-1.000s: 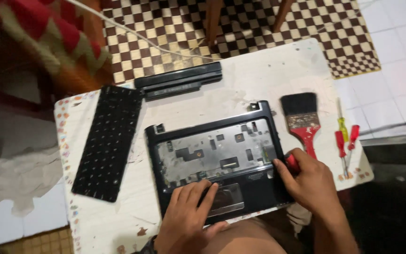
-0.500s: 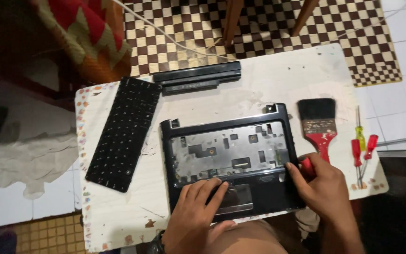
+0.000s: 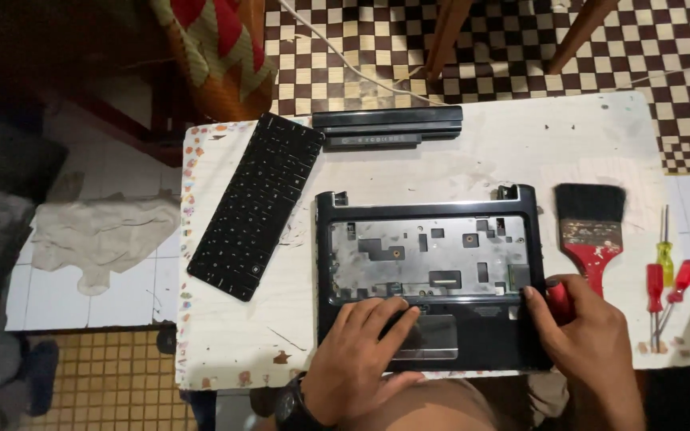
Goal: Disassembling a laptop by removing screws from the internal chassis and keyboard area using a screwdriver.
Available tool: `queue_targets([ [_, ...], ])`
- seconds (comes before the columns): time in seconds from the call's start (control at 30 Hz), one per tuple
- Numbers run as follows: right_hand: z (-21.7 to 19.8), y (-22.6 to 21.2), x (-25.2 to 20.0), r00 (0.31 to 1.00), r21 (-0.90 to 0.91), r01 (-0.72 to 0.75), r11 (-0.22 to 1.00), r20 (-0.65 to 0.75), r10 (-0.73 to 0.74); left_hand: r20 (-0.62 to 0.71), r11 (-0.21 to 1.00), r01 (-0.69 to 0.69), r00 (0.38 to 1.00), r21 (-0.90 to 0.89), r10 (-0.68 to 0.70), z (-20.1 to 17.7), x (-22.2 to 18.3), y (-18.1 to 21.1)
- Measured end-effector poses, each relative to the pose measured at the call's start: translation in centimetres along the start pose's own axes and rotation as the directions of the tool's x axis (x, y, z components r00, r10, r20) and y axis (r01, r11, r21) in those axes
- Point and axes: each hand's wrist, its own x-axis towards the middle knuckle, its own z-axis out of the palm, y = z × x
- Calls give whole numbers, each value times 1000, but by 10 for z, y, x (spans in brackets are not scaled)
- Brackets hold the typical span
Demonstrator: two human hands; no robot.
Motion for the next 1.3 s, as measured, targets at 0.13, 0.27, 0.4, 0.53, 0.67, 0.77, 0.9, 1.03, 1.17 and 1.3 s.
queue_targets([
  [0.13, -9, -10, 0, 1000, 17, 0, 1000, 19, 0, -19, 1000, 9, 1000, 20, -8, 3, -1, 0],
  [0.27, -37, -39, -16, 996, 302, -16, 953, -80, 41, -7, 999, 25, 1000, 23, -25, 3, 0, 1],
  [0.4, -50, -41, -23, 916, 558, 288, 778, -398, -53, 2, 999, 40, 999, 23, -40, -1, 4, 3],
  [0.53, -67, -53, -19, 990, 610, -111, 784, 1, 139, 6, 995, 83, 996, 62, -83, 7, 2, 5],
  [0.67, -43, -32, -13, 998, 768, 57, 638, -37, -45, 12, 991, 74, 997, 111, -76, 14, 0, -2],
  [0.77, -38, -18, -9, 997, 778, 75, 624, -48, -60, 32, 989, 66, 997, 129, -71, 21, -3, -8],
  [0.9, -51, -17, -3, 999, 623, -6, 782, 35, -20, 35, 989, 91, 995, 121, -96, 21, -2, -7],
  [1.03, -51, -13, 10, 998, 627, 63, 776, -59, -33, 99, 982, 90, 989, 163, -107, 27, -4, -13],
  [1.17, -59, -15, 26, 987, 659, 160, 735, -110, -117, 119, 982, 100, 986, 162, -120, 24, -5, -12],
  [1.3, -71, -18, 54, 949, 776, 314, 547, -267, -166, 126, 979, 100, 984, 177, -123, 25, -4, -12],
])
